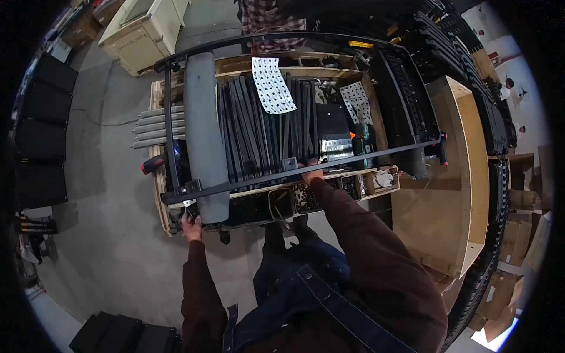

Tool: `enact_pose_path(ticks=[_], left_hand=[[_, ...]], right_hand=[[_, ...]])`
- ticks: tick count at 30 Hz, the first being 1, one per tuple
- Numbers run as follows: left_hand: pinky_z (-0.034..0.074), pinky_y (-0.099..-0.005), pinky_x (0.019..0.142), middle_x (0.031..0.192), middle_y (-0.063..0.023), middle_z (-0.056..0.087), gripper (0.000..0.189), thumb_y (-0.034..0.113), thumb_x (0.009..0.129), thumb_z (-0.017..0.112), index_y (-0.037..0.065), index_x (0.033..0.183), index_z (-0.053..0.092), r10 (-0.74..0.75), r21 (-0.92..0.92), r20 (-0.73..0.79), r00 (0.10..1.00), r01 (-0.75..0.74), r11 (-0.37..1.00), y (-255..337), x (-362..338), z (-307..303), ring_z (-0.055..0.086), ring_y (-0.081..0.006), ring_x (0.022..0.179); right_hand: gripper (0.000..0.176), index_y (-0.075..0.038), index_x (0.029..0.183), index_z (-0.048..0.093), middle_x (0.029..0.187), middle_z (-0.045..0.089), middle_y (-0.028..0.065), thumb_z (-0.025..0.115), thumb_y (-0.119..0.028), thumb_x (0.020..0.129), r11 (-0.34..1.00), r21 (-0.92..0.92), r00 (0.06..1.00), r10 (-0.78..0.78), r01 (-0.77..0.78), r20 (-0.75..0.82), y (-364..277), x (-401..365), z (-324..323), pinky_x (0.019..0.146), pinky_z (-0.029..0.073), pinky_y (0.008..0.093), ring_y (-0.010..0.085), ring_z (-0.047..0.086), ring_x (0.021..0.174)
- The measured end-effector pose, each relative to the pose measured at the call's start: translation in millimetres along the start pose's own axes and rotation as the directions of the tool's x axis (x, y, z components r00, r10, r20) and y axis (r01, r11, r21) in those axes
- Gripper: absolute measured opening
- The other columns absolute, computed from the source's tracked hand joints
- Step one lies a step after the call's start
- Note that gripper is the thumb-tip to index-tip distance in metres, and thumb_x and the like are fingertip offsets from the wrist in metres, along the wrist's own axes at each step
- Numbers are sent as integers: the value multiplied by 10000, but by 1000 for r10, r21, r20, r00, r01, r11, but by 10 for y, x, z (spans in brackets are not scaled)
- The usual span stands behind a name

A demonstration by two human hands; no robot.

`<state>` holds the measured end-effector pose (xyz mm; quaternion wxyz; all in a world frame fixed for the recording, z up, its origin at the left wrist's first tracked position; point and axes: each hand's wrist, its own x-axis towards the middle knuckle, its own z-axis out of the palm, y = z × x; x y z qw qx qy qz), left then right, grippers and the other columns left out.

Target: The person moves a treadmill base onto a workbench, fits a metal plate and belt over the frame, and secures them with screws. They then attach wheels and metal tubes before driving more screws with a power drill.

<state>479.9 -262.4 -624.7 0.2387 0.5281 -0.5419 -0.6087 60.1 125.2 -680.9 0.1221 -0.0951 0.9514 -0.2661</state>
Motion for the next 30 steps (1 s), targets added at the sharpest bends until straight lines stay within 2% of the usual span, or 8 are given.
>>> enact_pose_path(ticks=[1, 4, 15, 17, 19, 23, 26, 30], left_hand=[[483, -350, 960, 1264, -139, 591, 642, 1, 865, 715, -9, 1432, 415, 26, 38, -25, 999, -25, 999, 61, -145, -22, 587, -232, 1135], [484, -353, 946, 1256, -116, 593, 553, -4, 882, 695, -27, 1379, 454, 53, -3, -166, 985, -55, 998, -136, -430, -82, 576, -211, 1118], [520, -287, 779, 1013, -66, 666, 362, 142, 891, 719, -20, 1199, 618, -170, 204, -8, 985, 168, 965, -355, -2371, 192, 630, -141, 866], [534, -276, 695, 1006, -51, 651, 360, 152, 906, 718, -8, 1209, 608, -127, 287, 4, 992, 121, 950, -274, -2629, 353, 619, -132, 806], [550, -289, 730, 1033, -72, 663, 363, 168, 937, 687, -9, 1241, 597, -413, 92, 117, 903, 404, 910, 29, -2887, 670, 654, -160, 842], [566, -304, 793, 1101, -99, 676, 353, 164, 972, 648, -9, 1274, 586, -486, 116, 387, 783, 482, 869, 452, -2941, 1406, 690, -195, 933], [564, -301, 832, 1138, -117, 688, 341, 167, 1001, 608, -9, 1292, 585, -386, 44, 549, 741, 436, 899, 1030, -3026, 1864, 697, -204, 997], [556, -295, 839, 1113, -113, 706, 316, 196, 1009, 607, 7, 1261, 619, -281, 192, 655, 702, 205, 960, 1663, -2820, 1932, 697, -180, 984]], right_hand=[[476, -32, 1059, 568, 1072, 645, 223, 769, -407, 846, 882, 424, 978, 169, -207, 125, 350, 363, 708, 820, 514, 497, 429, 620, 1009], [457, -8, 1037, 544, 1227, 583, 294, 688, -418, 893, 986, -157, 984, -30, 59, 177, -871, -105, -304, 879, 516, 507, 429, 571, 1158], [379, 12, 1164, 641, 1073, 692, 242, 461, -282, 1008, 934, 102, 931, 323, -343, 170, -1472, -248, -812, 878, 532, 495, 458, 660, 963], [315, 4, 1112, 624, 999, 702, 194, 460, -245, 1011, 980, -186, 990, -51, 75, 134, -1159, -318, -799, 759, 556, 472, 399, 691, 833], [263, -43, 1030, 588, 843, 644, 106, 496, -288, 1005, 405, 770, 835, -27, -493, 550, -1076, -617, -1229, 567, 512, 400, 268, 635, 640], [312, -84, 974, 547, 649, 473, 10, 486, -385, 1024, -45, 555, 555, -152, -830, 818, -557, -1457, -2150, 410, 316, 281, 126, 337, 407], [354, -54, 948, 554, 550, 435, -14, 573, -400, 1020, 499, 545, 640, 26, -674, 768, -238, -2191, -3110, 380, 281, 263, 104, 370, 366], [315, -37, 1010, 668, 615, 488, -21, 613, -347, 1006, 659, 327, 460, 31, -677, 888, 318, -2669, -4608, 471, 322, 237, 73, 439, 517]])
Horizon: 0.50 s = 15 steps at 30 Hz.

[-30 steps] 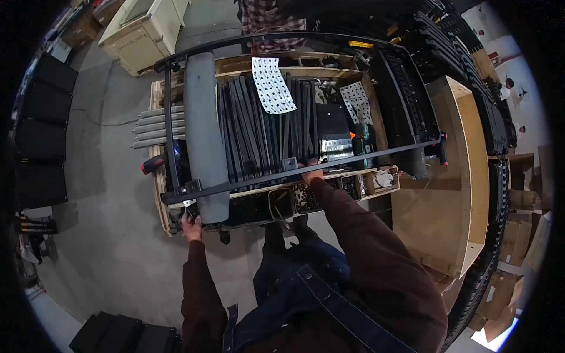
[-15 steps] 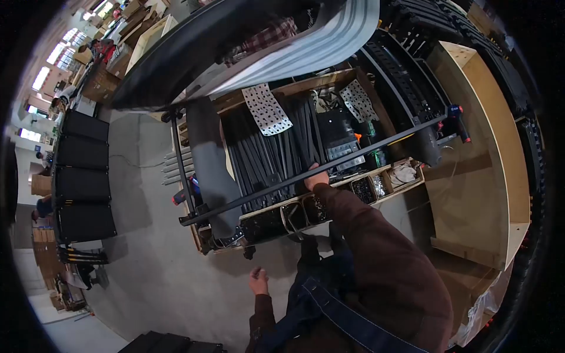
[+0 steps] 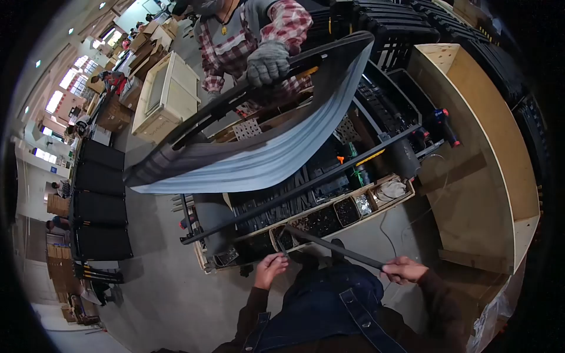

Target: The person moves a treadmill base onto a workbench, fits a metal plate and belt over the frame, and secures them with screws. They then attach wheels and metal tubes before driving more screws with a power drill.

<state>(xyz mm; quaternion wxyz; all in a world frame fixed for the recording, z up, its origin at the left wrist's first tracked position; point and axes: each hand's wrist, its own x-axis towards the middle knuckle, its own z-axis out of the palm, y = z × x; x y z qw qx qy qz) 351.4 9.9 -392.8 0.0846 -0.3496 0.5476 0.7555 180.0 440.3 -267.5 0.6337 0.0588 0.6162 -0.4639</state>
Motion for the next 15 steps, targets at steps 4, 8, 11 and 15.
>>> enact_pose_path(ticks=[4, 8, 11, 15], left_hand=[[543, -280, 805, 1020, -95, 719, 297, 194, 996, 631, 9, 1229, 632, 346, 196, -92, 934, -323, 926, 748, 110, 15, 682, -140, 886], [521, -256, 808, 979, -79, 707, 359, 134, 986, 632, -28, 1301, 578, 630, 354, -50, 775, -576, 737, 1396, 536, 489, 665, -122, 885], [520, -304, 779, 945, -127, 709, 421, 155, 978, 628, 9, 1365, 547, 706, 465, 25, 708, -633, 618, 1693, 886, 905, 675, -176, 834], [508, -478, 843, 985, -300, 667, 470, 237, 961, 604, 85, 1400, 534, 633, 799, 103, 767, -442, 407, 1908, 1321, 1047, 647, -460, 905]], right_hand=[[369, 17, 1156, 685, 634, 581, 10, 619, -314, 1005, 960, 66, 962, -271, 272, -26, -35, -627, -218, 480, 359, 235, 77, 517, 553], [477, -64, 1459, 474, 660, 574, 22, 569, -246, 1029, 855, -17, 851, -517, 518, -88, -936, -433, -42, 497, 393, 240, 88, 512, 517], [503, -56, 1497, 402, 698, 567, 18, 530, -236, 1045, 642, -197, 622, -766, 741, -162, -1600, 292, 141, 506, 419, 260, 79, 526, 556], [478, -30, 1457, 456, 719, 577, 54, 509, -237, 1030, 444, -454, 322, -890, 773, -322, -2329, 1513, 259, 502, 422, 302, 121, 551, 535]])
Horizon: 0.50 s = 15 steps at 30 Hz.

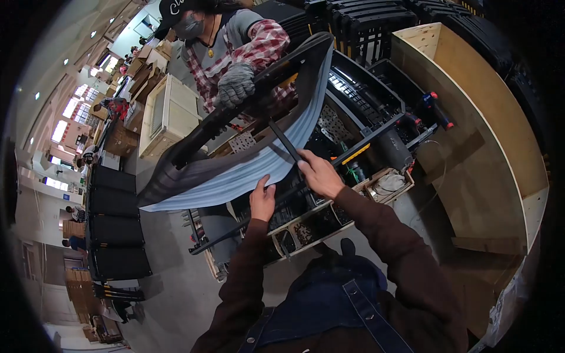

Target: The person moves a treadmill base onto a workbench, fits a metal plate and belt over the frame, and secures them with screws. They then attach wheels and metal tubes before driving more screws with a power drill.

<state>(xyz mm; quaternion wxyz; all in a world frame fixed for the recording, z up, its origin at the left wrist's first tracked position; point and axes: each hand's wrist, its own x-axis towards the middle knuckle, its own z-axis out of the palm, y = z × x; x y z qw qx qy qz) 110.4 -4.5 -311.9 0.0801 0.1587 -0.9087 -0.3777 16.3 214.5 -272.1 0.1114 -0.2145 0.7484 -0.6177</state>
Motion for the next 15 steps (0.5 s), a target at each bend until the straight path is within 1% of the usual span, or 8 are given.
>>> enact_pose_path(ticks=[1, 3, 4, 6, 10, 12, 13, 15], left_hand=[[508, -478, 843, 985, -300, 667, 470, 237, 961, 604, 85, 1400, 534, 4, -1, -2, 1000, -4, 1000, -39, 90, 52, 647, -460, 905], [492, -494, 899, 1038, -308, 666, 511, 254, 963, 600, 85, 1433, 496, -25, -116, 133, 991, 41, 992, -71, 135, 123, 637, -473, 995], [462, -504, 973, 1149, -327, 645, 567, 339, 974, 570, 91, 1470, 452, -48, -68, 193, 980, 62, 996, -35, 126, 115, 596, -495, 1114], [445, -507, 1003, 1208, -328, 625, 596, 390, 982, 543, 94, 1487, 430, -57, -59, 223, 973, 72, 996, -169, 184, 218, 578, -497, 1156], [406, -511, 1061, 1314, -324, 585, 677, 505, 995, 477, 100, 1527, 369, -121, 47, 368, 922, 112, 993, -279, 255, 249, 529, -498, 1250], [402, -519, 1063, 1342, -320, 569, 695, 517, 999, 465, 96, 1538, 346, -99, 97, 449, 888, 62, 993, -401, 328, 264, 517, -499, 1264], [432, -493, 1040, 1343, -321, 567, 689, 489, 996, 507, 98, 1540, 348, -56, 15, 462, 885, 56, 998, -493, 359, 287, 540, -469, 1262], [466, -357, 1000, 1296, -256, 630, 663, 376, 1019, 561, 27, 1534, 331, 7, -246, 496, 868, 132, 960, -540, 381, 306, 633, -303, 1180]], right_hand=[[478, -30, 1457, 456, 719, 577, 54, 509, -237, 1030, 1000, -2, 1000, -4, 4, -2, -15, 175, 83, 502, 422, 302, 121, 551, 535], [469, -24, 1436, 479, 830, 656, 160, 496, -239, 1020, 987, -139, 997, 74, -77, -27, -18, 387, 257, 653, 506, 375, 248, 668, 697], [469, -24, 1436, 479, 830, 656, 160, 496, -239, 1020, 986, -147, 997, 75, -78, -30, -5, 493, 321, 653, 506, 375, 248, 668, 697], [444, -46, 1393, 515, 1125, 667, 299, 463, -238, 996, 972, -208, 991, 87, -106, -100, 117, 591, 480, 983, 452, 500, 469, 598, 1130], [444, -75, 1404, 517, 1045, 688, 280, 492, -232, 990, 964, -238, 990, 99, -121, -102, 319, 675, 575, 928, 494, 474, 431, 652, 1052], [461, -83, 1415, 511, 972, 706, 230, 547, -226, 978, 979, -168, 989, 127, -113, 76, 412, 752, 437, 842, 533, 433, 343, 708, 912], [473, -94, 1419, 510, 895, 697, 170, 587, -220, 969, 963, -67, 949, 270, -263, 165, 429, 765, 369, 735, 550, 392, 246, 710, 743], [447, -85, 1413, 513, 841, 677, 121, 578, -197, 985, 987, -48, 979, 157, -151, 134, 514, 809, 308, 657, 551, 366, 207, 697, 661]])
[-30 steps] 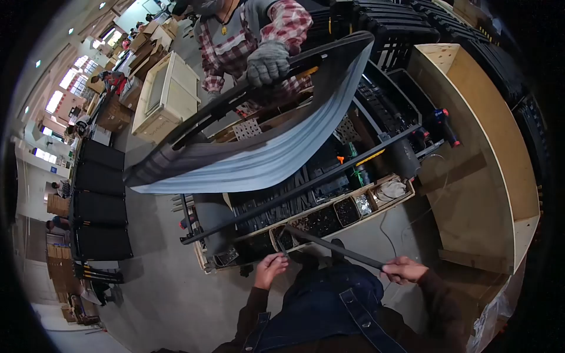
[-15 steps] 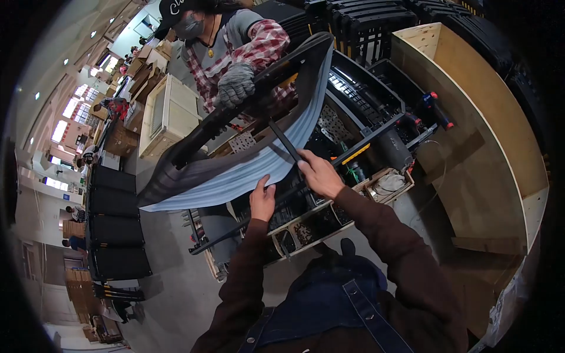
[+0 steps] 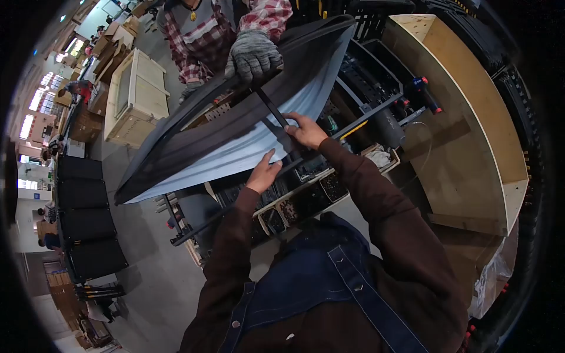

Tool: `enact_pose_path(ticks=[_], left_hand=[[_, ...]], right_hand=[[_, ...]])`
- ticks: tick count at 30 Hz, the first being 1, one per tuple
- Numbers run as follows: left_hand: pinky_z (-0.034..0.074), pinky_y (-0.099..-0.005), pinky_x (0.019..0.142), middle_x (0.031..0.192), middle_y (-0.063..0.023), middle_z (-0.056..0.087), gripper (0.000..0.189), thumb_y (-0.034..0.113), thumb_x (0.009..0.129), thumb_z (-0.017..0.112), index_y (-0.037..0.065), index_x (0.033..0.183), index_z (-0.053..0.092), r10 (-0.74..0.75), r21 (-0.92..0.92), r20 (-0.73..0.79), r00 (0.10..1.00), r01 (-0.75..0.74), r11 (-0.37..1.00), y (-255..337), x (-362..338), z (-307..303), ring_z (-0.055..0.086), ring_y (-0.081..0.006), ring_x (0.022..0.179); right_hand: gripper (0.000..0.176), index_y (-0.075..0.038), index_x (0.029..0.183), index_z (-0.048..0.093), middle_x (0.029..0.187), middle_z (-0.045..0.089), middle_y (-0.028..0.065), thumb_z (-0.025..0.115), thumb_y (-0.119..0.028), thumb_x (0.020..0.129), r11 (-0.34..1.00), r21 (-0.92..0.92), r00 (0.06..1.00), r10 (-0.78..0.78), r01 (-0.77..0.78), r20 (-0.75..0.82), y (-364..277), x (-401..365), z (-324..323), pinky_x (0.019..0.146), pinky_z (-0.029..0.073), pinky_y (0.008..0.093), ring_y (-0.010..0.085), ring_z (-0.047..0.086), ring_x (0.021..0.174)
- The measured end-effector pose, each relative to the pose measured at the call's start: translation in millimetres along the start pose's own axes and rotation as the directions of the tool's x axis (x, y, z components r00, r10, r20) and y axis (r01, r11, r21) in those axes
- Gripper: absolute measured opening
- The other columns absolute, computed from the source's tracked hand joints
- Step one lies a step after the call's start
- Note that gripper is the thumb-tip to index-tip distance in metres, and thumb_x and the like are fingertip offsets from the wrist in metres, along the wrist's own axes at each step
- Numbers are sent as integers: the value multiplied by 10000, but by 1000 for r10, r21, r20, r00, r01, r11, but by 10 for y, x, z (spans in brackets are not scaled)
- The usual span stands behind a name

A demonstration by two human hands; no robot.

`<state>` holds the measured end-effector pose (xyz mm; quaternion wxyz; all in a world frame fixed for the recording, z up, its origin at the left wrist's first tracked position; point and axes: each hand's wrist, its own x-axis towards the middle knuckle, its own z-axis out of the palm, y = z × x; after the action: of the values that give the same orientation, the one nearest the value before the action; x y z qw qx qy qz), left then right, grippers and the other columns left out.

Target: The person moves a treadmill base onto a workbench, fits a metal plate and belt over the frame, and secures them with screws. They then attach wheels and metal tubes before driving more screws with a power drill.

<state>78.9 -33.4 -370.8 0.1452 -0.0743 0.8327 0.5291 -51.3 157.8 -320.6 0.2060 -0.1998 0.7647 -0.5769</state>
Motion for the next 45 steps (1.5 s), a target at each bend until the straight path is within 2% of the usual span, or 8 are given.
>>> enact_pose_path(ticks=[7, 11, 19, 22, 25, 29, 40, 45], left_hand=[[497, -332, 954, 1160, -210, 701, 622, 283, 1027, 598, 36, 1532, 334, 47, -437, -9, 999, -46, 898, 317, -321, -312, 667, -226, 1077], [531, -397, 955, 1333, -264, 574, 627, 376, 1051, 528, 27, 1509, 281, 54, -708, -423, 904, -367, 603, 899, -678, -785, 658, -324, 1110], [595, -426, 880, 1054, -230, 655, 405, 329, 1041, 537, -64, 1140, 541, -293, -698, -699, 652, -532, 479, 1036, -752, -1448, 689, -336, 983], [610, -418, 845, 951, -210, 681, 268, 218, 1023, 541, -45, 1071, 560, -350, -719, -688, 635, -533, 445, 903, -749, -1332, 701, -308, 881], [610, -397, 805, 895, -164, 699, 228, 209, 1020, 539, -10, 1076, 575, -440, -766, -643, 627, -524, 372, 791, -779, -1107, 705, -280, 802], [583, -379, 768, 938, -108, 690, 211, 241, 1023, 543, 36, 1053, 581, -451, -791, -612, 650, -517, 327, 247, -819, -739, 669, -235, 838], [597, -389, 751, 1017, -103, 671, 305, 331, 1006, 606, 37, 1077, 573, -667, -833, -554, 499, -342, 436, -71, -945, -120, 679, -257, 888], [610, -374, 688, 988, -169, 683, 350, 350, 1008, 603, 4, 1035, 558, -682, -859, -501, 532, -213, 465, -80, -1068, -152, 718, -285, 854]], right_hand=[[493, -112, 1508, 384, 904, 698, 55, 537, -203, 1047, 932, 252, 954, 207, -260, 216, 85, 40, -132, 689, 549, 292, 142, 690, 729], [552, -27, 1509, 382, 914, 701, 77, 564, -251, 1038, 944, 163, 932, 234, -286, 277, 214, 121, -147, 865, 498, 306, 162, 653, 927], [573, 7, 1502, 373, 1040, 693, 182, 562, -266, 1035, 936, 181, 902, 220, -303, 370, 332, 158, -134, 904, 496, 361, 258, 664, 996], [653, -33, 1516, 331, 968, 684, 258, 599, -337, 1004, 904, -427, 991, 60, -4, 118, 258, 38, -214, 888, 499, 435, 391, 668, 980], [710, -25, 1472, 350, 1012, 702, 194, 709, -320, 934, 942, 295, 983, 180, -160, -41, 244, -147, -832, 782, 568, 392, 284, 704, 888], [763, -81, 1467, 272, 1088, 674, 148, 763, -223, 901, 620, 769, 822, 349, 158, -450, -54, -412, -1753, 727, 577, 342, 210, 694, 842], [715, 60, 1432, 463, 943, 695, 77, 811, -102, 829, 934, 278, 913, 300, -222, -276, 633, -269, -2342, 684, 528, 273, 152, 676, 778], [628, 38, 1355, 554, 838, 676, 74, 793, -189, 820, 935, -344, 974, 7, -86, -225, 399, -307, -2424, 666, 516, 326, 189, 627, 663]])
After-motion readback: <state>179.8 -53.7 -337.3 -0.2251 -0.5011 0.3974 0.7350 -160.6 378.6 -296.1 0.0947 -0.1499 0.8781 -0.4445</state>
